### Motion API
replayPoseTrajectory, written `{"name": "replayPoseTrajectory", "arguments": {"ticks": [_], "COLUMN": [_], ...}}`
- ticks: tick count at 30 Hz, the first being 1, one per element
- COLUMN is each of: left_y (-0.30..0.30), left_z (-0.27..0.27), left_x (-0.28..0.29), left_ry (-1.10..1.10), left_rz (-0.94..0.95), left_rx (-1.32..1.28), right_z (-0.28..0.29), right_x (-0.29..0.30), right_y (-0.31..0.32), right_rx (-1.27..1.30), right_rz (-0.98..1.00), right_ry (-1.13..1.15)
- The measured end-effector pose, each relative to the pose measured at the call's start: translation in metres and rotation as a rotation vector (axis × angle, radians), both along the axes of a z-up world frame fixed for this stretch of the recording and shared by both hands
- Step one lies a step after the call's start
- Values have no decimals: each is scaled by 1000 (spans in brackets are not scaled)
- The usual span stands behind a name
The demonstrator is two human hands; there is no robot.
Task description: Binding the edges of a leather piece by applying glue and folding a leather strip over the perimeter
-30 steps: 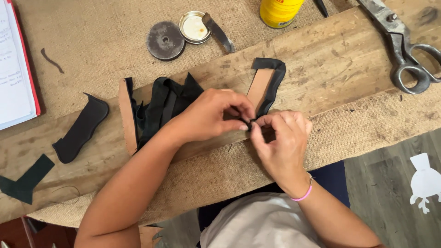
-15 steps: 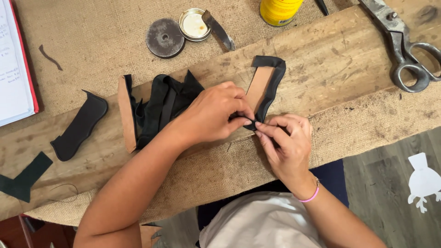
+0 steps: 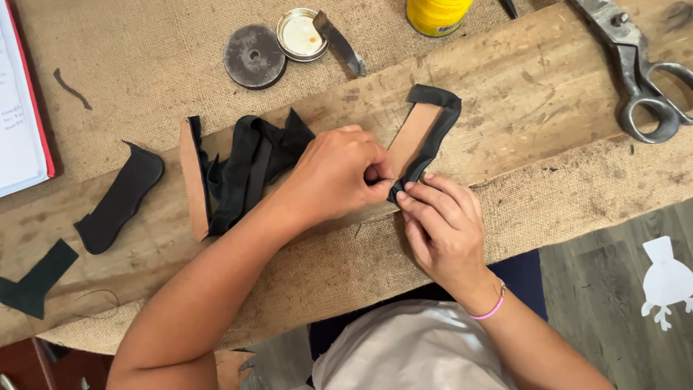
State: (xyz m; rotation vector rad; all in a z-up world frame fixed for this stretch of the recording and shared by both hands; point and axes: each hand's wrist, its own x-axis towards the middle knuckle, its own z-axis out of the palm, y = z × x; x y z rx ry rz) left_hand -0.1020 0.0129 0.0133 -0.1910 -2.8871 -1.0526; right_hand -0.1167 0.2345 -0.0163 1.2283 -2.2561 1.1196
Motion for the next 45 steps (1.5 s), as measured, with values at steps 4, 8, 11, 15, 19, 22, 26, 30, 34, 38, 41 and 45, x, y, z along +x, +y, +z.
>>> {"name": "replayPoseTrajectory", "arguments": {"ticks": [4,8,11,15,19,22,26,30,34,38,41,45], "left_y": [-7,-12,-15,-11,-11,-8,-3,-1,-2,-5,-7,-7], "left_z": [23,66,54,39,25,22,17,20,29,40,37,35], "left_x": [-1,1,0,-6,-13,-18,-23,-25,-25,-24,-23,-24], "left_ry": [-48,-120,-55,-41,-91,-177,-233,-256,-279,-304,-298,-286], "left_rz": [-68,-238,-349,-335,-306,-277,-219,-205,-203,-219,-238,-255], "left_rx": [105,194,90,71,109,117,70,61,83,152,174,156], "right_z": [2,0,2,2,1,2,1,9,14,15,19,23], "right_x": [-2,-5,-3,-3,-2,-1,0,0,-2,-5,-13,-30], "right_y": [0,1,2,3,3,4,6,8,11,8,8,14], "right_rx": [-9,-20,4,12,22,17,30,4,89,147,163,140], "right_rz": [9,34,22,22,25,34,31,33,65,69,98,183], "right_ry": [-39,-69,-81,-84,-81,-79,-81,-129,-93,-117,-159,-294]}}
